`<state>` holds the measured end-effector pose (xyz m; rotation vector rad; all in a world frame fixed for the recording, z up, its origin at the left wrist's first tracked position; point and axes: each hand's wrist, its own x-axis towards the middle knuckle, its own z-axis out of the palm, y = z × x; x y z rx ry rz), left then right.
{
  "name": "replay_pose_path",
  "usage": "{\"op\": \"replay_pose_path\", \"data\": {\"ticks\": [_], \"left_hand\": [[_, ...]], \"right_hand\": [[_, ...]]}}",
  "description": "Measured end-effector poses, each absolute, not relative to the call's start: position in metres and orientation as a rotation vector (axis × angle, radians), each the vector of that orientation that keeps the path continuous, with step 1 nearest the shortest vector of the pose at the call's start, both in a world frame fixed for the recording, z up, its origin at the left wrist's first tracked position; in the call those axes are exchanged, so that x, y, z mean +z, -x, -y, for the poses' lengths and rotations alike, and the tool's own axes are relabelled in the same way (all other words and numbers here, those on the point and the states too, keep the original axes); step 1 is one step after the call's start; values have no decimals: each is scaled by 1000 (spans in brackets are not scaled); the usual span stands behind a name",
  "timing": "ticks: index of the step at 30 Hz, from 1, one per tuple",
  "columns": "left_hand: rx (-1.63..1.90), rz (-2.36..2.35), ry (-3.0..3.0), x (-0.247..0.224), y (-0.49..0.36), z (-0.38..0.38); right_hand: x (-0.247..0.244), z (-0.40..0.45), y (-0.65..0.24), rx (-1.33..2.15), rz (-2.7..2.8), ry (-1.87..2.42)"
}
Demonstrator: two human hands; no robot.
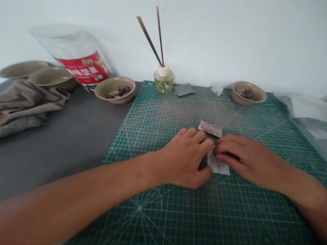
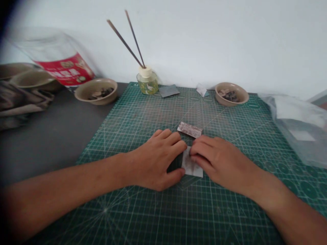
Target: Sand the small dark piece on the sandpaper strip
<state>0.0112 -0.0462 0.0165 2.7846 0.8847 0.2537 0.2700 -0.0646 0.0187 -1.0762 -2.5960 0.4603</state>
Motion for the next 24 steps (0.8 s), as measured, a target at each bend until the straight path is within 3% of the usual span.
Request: {"op": "replay_pose_path", "data": {"ticks": [6,11,16,21,24], "left_hand": [[276,-870,-2796,15,-11,46],[282,-875,-2796,14,-11,46],[290,-865,-2797,14,-11,46],[292,-879,-2808,14,-11,46],[297,-885,-2819,12,-12,46]], "right_hand": [[23,67,-276,649,2650,998],[22,64,-272,475,2562,1109],[22,63,-270,629,2633,958],[22,61,-270,455,2559,1093],[26,60,-274,644,2628,1012]]}}
